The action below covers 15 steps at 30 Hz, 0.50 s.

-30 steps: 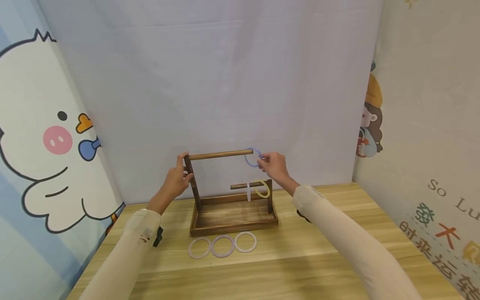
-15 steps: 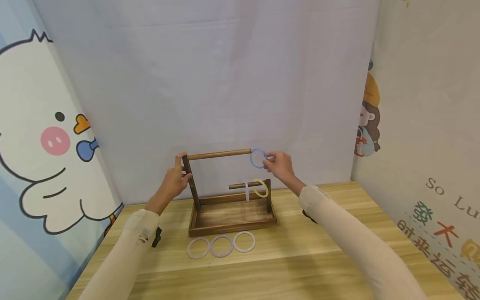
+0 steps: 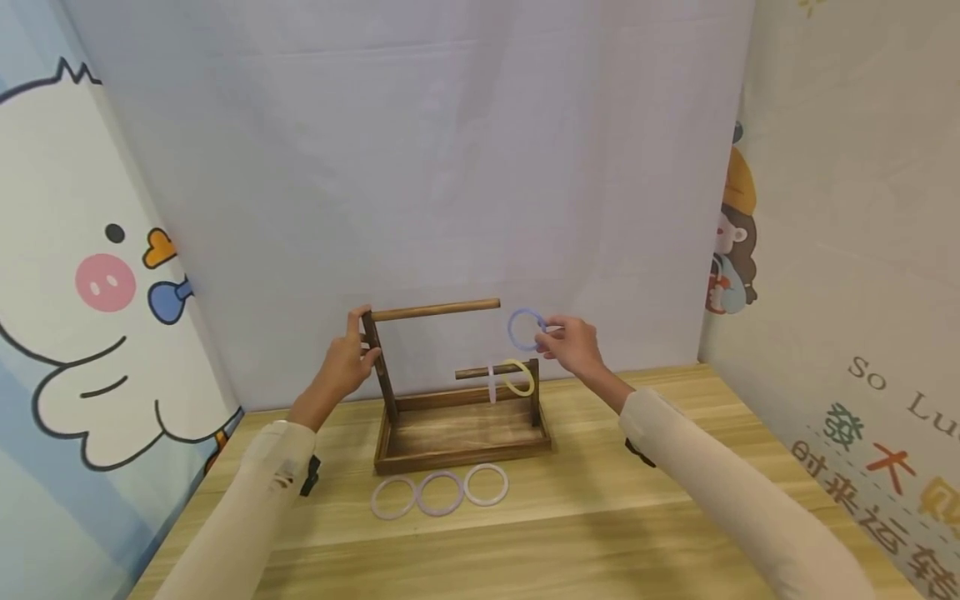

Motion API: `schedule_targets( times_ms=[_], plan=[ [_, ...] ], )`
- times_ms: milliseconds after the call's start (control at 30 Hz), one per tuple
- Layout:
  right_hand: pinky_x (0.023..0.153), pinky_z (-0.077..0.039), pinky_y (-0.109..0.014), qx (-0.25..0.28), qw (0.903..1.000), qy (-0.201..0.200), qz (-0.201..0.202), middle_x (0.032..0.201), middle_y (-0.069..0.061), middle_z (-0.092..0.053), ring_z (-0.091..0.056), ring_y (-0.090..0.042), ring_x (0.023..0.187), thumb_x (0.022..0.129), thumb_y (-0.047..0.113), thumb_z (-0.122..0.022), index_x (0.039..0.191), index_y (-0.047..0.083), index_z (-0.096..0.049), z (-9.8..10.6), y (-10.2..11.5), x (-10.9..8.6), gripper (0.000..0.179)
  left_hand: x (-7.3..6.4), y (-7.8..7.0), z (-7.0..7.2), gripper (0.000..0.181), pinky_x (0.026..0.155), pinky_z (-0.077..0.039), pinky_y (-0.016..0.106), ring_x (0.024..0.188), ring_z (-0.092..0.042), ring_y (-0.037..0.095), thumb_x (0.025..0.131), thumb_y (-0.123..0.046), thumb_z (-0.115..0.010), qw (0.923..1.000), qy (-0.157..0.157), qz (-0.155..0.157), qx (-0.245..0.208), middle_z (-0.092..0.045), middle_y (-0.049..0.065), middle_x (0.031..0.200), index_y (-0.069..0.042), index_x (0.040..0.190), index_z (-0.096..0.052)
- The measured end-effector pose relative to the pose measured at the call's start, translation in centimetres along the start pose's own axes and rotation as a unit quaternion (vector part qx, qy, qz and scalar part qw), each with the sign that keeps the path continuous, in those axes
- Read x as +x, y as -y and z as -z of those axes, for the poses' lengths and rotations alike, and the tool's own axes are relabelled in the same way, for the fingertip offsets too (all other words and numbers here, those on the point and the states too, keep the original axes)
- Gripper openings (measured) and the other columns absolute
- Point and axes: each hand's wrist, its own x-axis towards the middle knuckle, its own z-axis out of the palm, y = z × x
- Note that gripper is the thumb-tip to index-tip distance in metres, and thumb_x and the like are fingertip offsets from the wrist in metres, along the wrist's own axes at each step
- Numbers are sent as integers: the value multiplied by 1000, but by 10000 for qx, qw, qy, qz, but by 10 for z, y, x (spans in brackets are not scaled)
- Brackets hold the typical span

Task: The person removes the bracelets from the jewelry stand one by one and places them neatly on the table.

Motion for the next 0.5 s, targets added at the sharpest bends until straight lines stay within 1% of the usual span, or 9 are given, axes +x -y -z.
schedule_targets(
  times_ms=[67,200,400,500],
  plan=[
    [70,-62,-24,40,10000,17,10,109,-33,-71,-78,-16,80,101,4,-67,130,-12,-63,2,0,-4,33,0,0,0,77,66,-60,49,80,-72,42,97,5,-68,10000,-6,-2,-12,-71,30,98,-11,156,-21],
    [70,-62,-25,39,9999,89,37,109,-32,-72,-77,-15,78,102,6,-68,128,-11,-64,4,1,-10,32,1,1,1,76,65,-60,48,79,-72,42,97,5,-68,10000,-15,-18,-4,-71,30,99,-11,155,-21],
    [71,-62,-25,-126,9996,222,89,109,-29,-73,-78,-20,80,102,9,-68,130,-10,-64,2,1,-18,34,3,1,0,76,64,-60,47,79,-72,41,98,4,-68,10000,10,-37,7,-71,30,100,-10,155,-21],
    [72,-62,-26,-110,9995,275,80,107,-29,-74,-78,-21,80,102,9,-68,130,-10,-63,0,0,-22,34,2,1,-2,76,63,-60,47,79,-72,42,97,5,-68,10000,3,-48,-1,-71,30,100,-10,155,-21]
  ],
)
